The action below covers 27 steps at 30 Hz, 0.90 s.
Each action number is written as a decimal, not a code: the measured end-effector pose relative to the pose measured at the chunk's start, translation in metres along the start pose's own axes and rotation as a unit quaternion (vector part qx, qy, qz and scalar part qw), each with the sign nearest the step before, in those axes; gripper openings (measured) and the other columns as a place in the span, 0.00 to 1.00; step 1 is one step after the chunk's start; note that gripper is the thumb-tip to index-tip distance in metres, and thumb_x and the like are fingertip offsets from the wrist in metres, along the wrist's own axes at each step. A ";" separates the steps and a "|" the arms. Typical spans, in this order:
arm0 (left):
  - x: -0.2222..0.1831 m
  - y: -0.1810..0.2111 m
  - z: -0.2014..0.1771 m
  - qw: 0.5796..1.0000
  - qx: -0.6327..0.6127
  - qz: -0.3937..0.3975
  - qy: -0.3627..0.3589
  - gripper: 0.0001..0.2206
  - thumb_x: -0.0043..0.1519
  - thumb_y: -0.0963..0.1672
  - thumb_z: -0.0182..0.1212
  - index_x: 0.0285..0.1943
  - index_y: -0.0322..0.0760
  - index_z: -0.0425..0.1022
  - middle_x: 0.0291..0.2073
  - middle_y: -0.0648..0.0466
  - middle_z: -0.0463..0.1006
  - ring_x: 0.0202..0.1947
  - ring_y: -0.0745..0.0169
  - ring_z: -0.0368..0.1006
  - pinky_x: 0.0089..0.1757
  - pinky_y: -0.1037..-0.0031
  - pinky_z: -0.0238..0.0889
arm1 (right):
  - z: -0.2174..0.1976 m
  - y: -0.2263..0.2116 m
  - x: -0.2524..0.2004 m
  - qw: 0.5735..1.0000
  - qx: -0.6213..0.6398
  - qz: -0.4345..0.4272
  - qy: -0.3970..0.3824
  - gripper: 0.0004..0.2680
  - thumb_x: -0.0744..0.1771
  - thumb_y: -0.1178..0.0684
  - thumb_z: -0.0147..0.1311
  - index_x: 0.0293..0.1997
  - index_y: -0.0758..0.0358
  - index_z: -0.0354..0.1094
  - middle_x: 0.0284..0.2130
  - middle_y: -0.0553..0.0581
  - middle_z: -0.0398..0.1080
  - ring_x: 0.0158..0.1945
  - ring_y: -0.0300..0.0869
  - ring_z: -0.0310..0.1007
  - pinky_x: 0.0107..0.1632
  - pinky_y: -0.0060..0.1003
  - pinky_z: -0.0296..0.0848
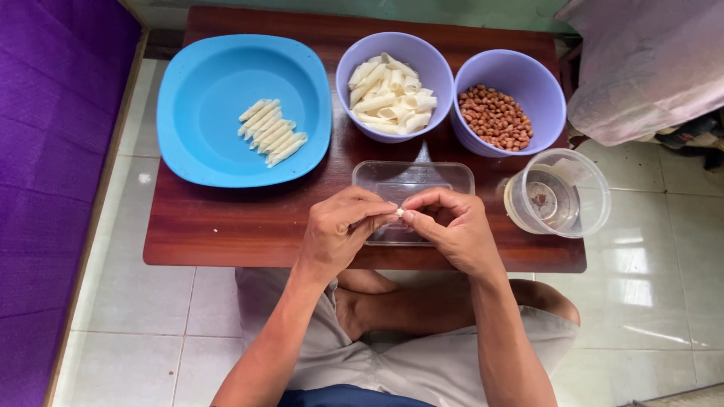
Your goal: A person manually wraps individual peanuts in small white dough strips or wrappers to prepare snacks.
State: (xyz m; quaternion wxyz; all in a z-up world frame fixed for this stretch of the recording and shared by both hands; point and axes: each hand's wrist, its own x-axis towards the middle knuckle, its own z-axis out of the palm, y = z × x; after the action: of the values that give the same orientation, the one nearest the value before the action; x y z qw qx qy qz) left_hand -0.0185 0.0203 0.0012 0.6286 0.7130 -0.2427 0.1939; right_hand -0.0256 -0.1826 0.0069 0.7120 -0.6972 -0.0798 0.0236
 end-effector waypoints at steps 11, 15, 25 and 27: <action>0.046 0.010 -0.127 0.973 0.216 0.002 0.080 0.03 0.66 0.39 0.67 0.44 0.39 0.84 0.32 0.50 0.82 0.34 0.55 0.79 0.39 0.67 0.73 | 0.085 -0.084 0.087 0.955 -0.207 -0.184 -0.111 0.03 0.66 0.62 0.61 0.41 0.64 0.78 0.30 0.60 0.77 0.35 0.44 0.77 0.41 0.39 0.77; 0.079 -0.031 -0.169 0.960 0.251 -0.065 0.102 0.08 0.72 0.40 0.55 0.53 0.31 0.79 0.38 0.45 0.81 0.37 0.54 0.78 0.38 0.69 0.73 | 0.131 -0.049 0.168 0.901 -0.315 -0.268 -0.131 0.03 0.68 0.59 0.56 0.38 0.59 0.75 0.26 0.57 0.71 0.33 0.52 0.75 0.39 0.46 0.74; 0.081 -0.072 -0.173 0.939 0.315 -0.134 0.027 0.13 0.66 0.38 0.58 0.59 0.31 0.77 0.41 0.43 0.81 0.41 0.44 0.79 0.40 0.60 0.75 | 0.168 0.025 0.255 0.841 -0.498 -0.084 -0.196 0.03 0.66 0.51 0.56 0.36 0.49 0.77 0.32 0.54 0.75 0.45 0.62 0.73 0.48 0.64 0.69; 0.081 -0.071 -0.168 0.934 0.329 -0.140 0.005 0.13 0.67 0.39 0.58 0.61 0.36 0.76 0.39 0.48 0.82 0.43 0.48 0.79 0.47 0.57 0.71 | 0.166 0.025 0.252 0.851 -0.475 -0.083 -0.209 0.03 0.66 0.52 0.57 0.36 0.49 0.78 0.33 0.52 0.74 0.44 0.60 0.73 0.48 0.64 0.69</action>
State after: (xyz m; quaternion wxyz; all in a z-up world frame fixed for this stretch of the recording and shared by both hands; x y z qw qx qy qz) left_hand 0.0934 0.1854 0.0138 0.3805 0.9058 -0.0601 0.1763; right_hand 0.2001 0.0185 0.0048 0.2602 -0.9197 -0.2857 0.0691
